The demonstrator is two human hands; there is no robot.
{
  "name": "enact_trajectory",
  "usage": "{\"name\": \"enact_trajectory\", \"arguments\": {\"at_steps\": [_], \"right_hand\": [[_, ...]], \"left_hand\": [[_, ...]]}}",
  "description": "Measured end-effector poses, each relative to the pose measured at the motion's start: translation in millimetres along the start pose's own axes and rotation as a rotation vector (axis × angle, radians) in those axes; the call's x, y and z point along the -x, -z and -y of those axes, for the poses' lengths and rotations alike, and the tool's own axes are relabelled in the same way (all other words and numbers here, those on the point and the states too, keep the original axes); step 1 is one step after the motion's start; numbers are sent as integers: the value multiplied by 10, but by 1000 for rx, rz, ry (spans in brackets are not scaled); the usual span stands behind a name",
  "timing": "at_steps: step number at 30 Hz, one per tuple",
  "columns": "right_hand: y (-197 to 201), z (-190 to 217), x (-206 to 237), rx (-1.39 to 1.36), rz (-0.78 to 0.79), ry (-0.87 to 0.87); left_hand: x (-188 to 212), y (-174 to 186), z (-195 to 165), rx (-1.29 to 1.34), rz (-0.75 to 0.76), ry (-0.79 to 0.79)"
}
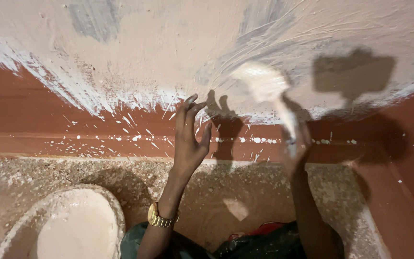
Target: The person applies white plaster to a reddish-brown wall using a trowel. They repeatedly scoop plaster from a white bucket and spread it across the wall surface, smoothing it with consistent strokes.
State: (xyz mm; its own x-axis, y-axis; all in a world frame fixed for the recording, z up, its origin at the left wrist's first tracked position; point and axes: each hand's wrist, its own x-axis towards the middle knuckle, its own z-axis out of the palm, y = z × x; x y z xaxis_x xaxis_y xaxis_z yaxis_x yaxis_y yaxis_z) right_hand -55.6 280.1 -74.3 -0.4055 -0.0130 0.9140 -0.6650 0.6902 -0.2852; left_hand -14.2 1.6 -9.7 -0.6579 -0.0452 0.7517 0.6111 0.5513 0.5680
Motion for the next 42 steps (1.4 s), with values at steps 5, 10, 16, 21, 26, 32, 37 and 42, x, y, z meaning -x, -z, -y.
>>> {"name": "enact_trajectory", "arguments": {"at_steps": [5, 10, 16, 21, 26, 32, 37, 42], "right_hand": [[45, 85, -116, -230, -202, -326], [-96, -11, 23, -39, -71, 17], [-70, -110, 92, 76, 175, -68], [116, -197, -50, -132, -92, -248], [269, -166, -138, -400, -410, -515], [33, -92, -48, -353, -218, -348], [-119, -45, 142, -35, 206, -105], [-91, -79, 139, 6, 217, -185]], "left_hand": [[-19, -3, 13, -20, -5, 9], [-25, 9, 17, -7, -4, 9], [-3, -3, 56, 29, 14, 75], [-2, -28, 44, -52, 14, 2], [-9, -24, 17, -31, 10, 14], [5, -32, 15, -26, -2, -2], [-7, -5, 31, -36, -17, -23], [-26, 4, 31, 8, -5, 27]]}}
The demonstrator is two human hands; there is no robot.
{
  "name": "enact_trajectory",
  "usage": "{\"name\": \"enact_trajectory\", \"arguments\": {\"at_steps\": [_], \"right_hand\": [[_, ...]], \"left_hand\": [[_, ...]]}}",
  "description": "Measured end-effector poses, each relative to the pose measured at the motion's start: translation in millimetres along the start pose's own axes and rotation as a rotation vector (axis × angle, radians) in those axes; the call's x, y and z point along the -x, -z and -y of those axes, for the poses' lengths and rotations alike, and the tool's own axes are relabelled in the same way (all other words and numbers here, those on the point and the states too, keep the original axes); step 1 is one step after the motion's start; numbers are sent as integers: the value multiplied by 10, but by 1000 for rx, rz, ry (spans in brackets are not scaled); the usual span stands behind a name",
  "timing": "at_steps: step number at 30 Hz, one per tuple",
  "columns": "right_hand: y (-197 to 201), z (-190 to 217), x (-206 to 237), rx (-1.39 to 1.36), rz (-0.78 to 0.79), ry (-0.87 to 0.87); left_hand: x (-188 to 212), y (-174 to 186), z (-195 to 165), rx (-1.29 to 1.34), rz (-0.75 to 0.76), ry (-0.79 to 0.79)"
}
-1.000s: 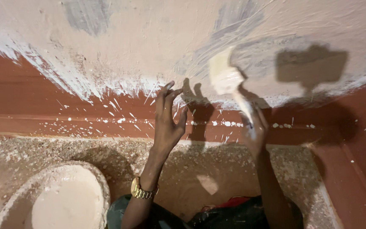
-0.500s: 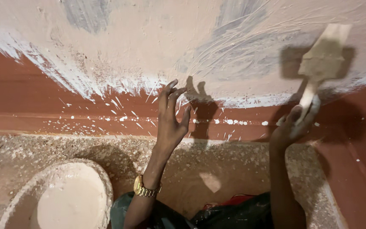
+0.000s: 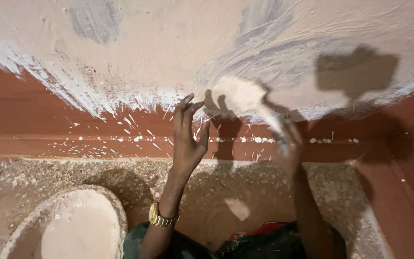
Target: The person applies white plaster to a reddish-brown wall using a trowel. They repeatedly scoop plaster from a white bucket and spread it across the wall surface, smoothing it with consistent strokes.
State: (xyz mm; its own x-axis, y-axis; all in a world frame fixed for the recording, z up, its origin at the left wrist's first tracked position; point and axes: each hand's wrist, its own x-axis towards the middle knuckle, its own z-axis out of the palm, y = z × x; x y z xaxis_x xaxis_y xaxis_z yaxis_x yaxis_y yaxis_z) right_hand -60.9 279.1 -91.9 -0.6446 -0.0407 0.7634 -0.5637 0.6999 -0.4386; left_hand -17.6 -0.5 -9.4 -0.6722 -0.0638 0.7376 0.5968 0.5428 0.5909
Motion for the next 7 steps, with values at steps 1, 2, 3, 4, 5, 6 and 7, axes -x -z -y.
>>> {"name": "enact_trajectory", "arguments": {"at_steps": [1, 2, 3, 4, 5, 6, 7], "right_hand": [[36, 4, -15, -79, -84, -44], [84, 5, -38, -159, -168, -88], [140, -2, -74, -239, -251, -130], [190, -13, -122, -319, -337, -168], [218, -17, -149, -400, -423, -208], [222, -13, -159, -399, -453, -267], [272, -6, -89, -403, -451, -265]], "left_hand": [[13, 6, -7, 15, 2, 13], [25, 17, -13, 14, 2, 4], [29, 23, -21, 13, 1, -6], [18, 24, -27, 12, -3, -19], [16, 30, -38, 7, -6, -18], [12, 43, -48, 0, -10, -17], [14, 58, -57, -6, -13, -14]]}}
